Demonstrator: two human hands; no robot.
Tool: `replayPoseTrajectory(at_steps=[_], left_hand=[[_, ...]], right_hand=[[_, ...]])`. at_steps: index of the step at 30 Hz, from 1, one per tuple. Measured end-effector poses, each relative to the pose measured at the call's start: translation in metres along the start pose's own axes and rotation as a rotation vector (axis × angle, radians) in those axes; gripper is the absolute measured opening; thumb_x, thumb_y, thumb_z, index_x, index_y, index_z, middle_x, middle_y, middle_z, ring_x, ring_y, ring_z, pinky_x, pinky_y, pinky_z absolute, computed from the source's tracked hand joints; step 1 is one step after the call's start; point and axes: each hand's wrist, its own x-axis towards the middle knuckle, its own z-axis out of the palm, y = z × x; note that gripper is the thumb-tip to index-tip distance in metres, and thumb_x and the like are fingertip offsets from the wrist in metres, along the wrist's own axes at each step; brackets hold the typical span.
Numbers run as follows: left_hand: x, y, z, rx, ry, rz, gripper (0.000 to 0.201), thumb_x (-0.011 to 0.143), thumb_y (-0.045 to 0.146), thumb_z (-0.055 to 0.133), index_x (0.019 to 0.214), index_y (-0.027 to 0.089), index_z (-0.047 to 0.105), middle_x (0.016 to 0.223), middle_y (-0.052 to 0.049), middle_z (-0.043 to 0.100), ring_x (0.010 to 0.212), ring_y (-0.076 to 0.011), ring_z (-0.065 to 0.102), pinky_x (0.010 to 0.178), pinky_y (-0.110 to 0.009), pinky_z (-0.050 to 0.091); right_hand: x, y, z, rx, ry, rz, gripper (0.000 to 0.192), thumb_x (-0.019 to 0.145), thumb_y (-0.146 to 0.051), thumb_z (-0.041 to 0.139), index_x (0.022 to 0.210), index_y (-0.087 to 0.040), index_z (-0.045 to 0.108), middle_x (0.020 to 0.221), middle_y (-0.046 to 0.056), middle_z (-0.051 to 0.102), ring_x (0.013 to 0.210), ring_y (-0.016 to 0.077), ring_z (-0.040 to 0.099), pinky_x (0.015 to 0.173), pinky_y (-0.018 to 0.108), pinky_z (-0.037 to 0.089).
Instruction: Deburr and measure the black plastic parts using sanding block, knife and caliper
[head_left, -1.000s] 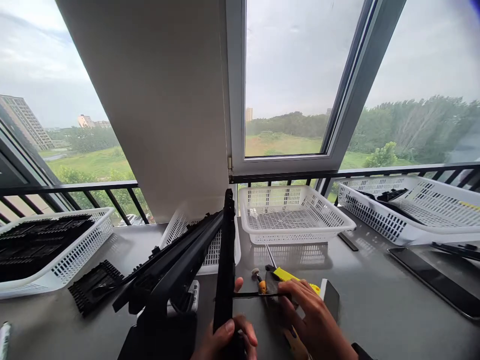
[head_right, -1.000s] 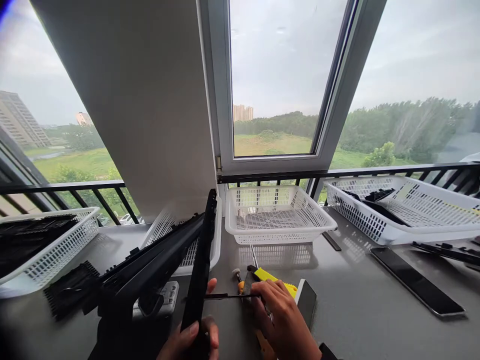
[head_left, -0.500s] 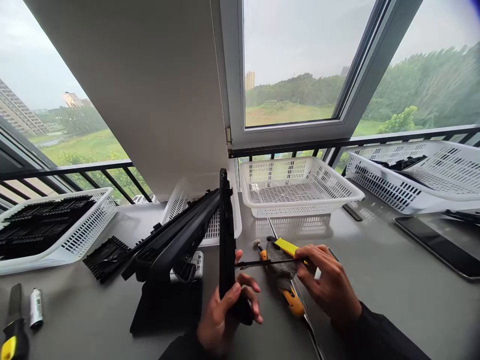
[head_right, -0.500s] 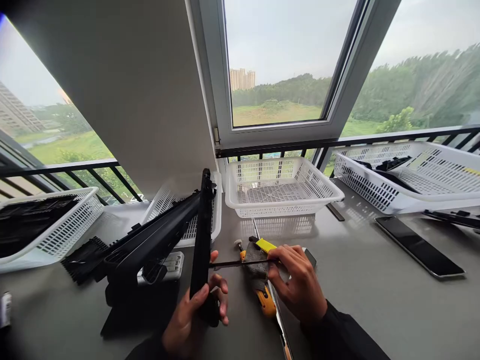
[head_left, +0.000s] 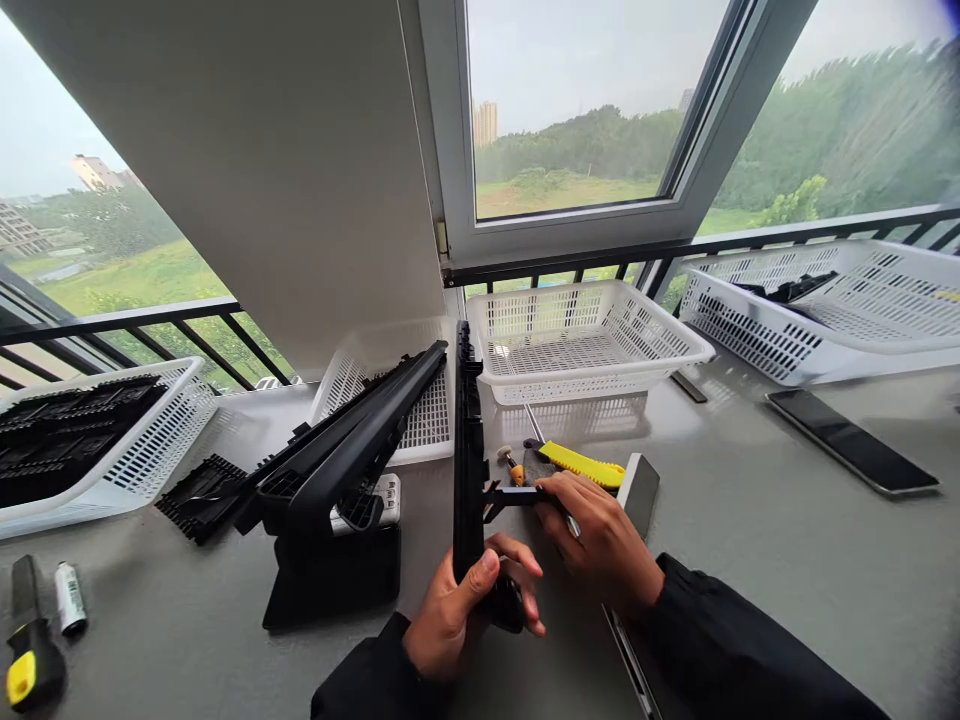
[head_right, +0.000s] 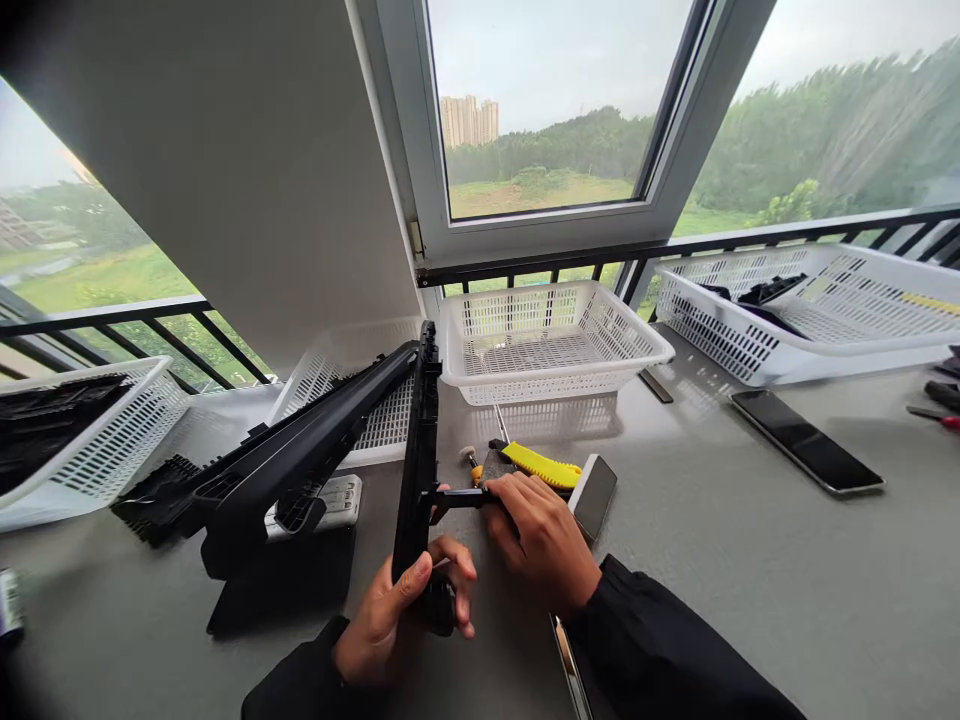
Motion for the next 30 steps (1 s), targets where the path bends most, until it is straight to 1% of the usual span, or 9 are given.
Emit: replayPoseTrajectory(at_steps=[3,6,9,12,15,19,21,25,30], left_hand=[[-0.002,-0.001,0.003,0.027,-0.022,-0.008,0.051,0.099,0.061,0.064,0.103,0.012,0.079,0.079,-0.007,0.071,0.069,-0.0186,0.068,0.071,-0.037,0.065],[-0.003,0.000,0.008,0.046,-0.030,-0.031,0.053,0.096,0.064,0.067,0.111,0.015,0.076,0.097,-0.010,0.073,0.074,-0.0200,0.069,0.072,-0.039,0.065],[-0.003,0.002,0.012,0.053,-0.042,-0.021,0.059,0.094,0.067,0.067,0.127,0.019,0.070,0.107,-0.011,0.071,0.077,-0.0206,0.069,0.069,-0.038,0.064],[-0.003,0.002,0.012,0.082,-0.061,-0.038,0.062,0.094,0.068,0.066,0.131,0.019,0.067,0.107,-0.011,0.070,0.079,-0.0211,0.069,0.068,-0.037,0.064],[-0.003,0.002,0.012,0.119,-0.073,-0.045,0.059,0.094,0.067,0.067,0.124,0.017,0.068,0.106,-0.012,0.069,0.079,-0.0209,0.069,0.066,-0.036,0.064],[-0.004,0.000,0.014,0.160,-0.033,-0.025,0.052,0.095,0.064,0.069,0.113,0.015,0.072,0.102,-0.011,0.070,0.076,-0.0188,0.069,0.061,-0.030,0.062],[-0.005,0.000,0.016,0.176,-0.023,-0.034,0.051,0.094,0.064,0.070,0.110,0.015,0.073,0.102,-0.011,0.070,0.076,-0.0191,0.069,0.060,-0.030,0.062],[-0.006,0.003,0.018,0.205,-0.041,-0.041,0.052,0.096,0.064,0.067,0.105,0.014,0.075,0.086,-0.007,0.069,0.070,-0.0179,0.066,0.062,-0.030,0.061],[-0.006,0.007,0.019,0.213,-0.029,-0.065,0.057,0.093,0.068,0.068,0.099,0.012,0.078,0.082,-0.008,0.068,0.070,-0.0182,0.066,0.062,-0.029,0.060]], right_hand=[[0.000,-0.004,0.000,-0.028,0.030,-0.009,0.008,0.105,-0.026,0.056,0.110,-0.022,0.061,0.090,0.006,0.074,0.080,0.0255,0.071,0.074,0.037,0.055],[0.001,-0.007,-0.004,-0.064,0.108,0.020,0.018,0.102,-0.031,0.064,0.118,-0.022,0.062,0.082,0.002,0.073,0.069,0.0225,0.072,0.070,0.036,0.056],[0.000,-0.012,-0.007,-0.061,0.189,0.059,0.026,0.098,-0.023,0.064,0.123,-0.022,0.060,0.074,-0.003,0.069,0.058,0.0178,0.069,0.063,0.031,0.054],[0.000,-0.014,-0.008,-0.044,0.215,0.012,0.021,0.093,-0.017,0.061,0.113,-0.024,0.058,0.071,-0.005,0.068,0.056,0.0163,0.068,0.060,0.029,0.053],[0.001,-0.012,-0.009,-0.040,0.187,-0.053,0.019,0.093,-0.014,0.061,0.108,-0.025,0.059,0.077,-0.002,0.073,0.063,0.0187,0.072,0.063,0.031,0.055],[0.005,-0.009,-0.013,0.004,0.163,-0.074,0.023,0.094,-0.011,0.062,0.112,-0.025,0.063,0.093,0.003,0.077,0.080,0.0221,0.075,0.074,0.036,0.060],[0.006,-0.009,-0.014,0.062,0.164,-0.072,0.026,0.095,-0.009,0.061,0.115,-0.026,0.064,0.100,0.004,0.076,0.087,0.0220,0.075,0.078,0.037,0.062],[0.006,-0.013,-0.012,0.120,0.180,-0.070,0.031,0.094,-0.006,0.060,0.116,-0.026,0.063,0.111,0.007,0.070,0.097,0.0225,0.073,0.083,0.038,0.064],[0.006,-0.014,-0.009,0.139,0.152,-0.073,0.031,0.096,-0.003,0.060,0.117,-0.026,0.064,0.117,0.008,0.067,0.106,0.0229,0.072,0.090,0.039,0.063]])
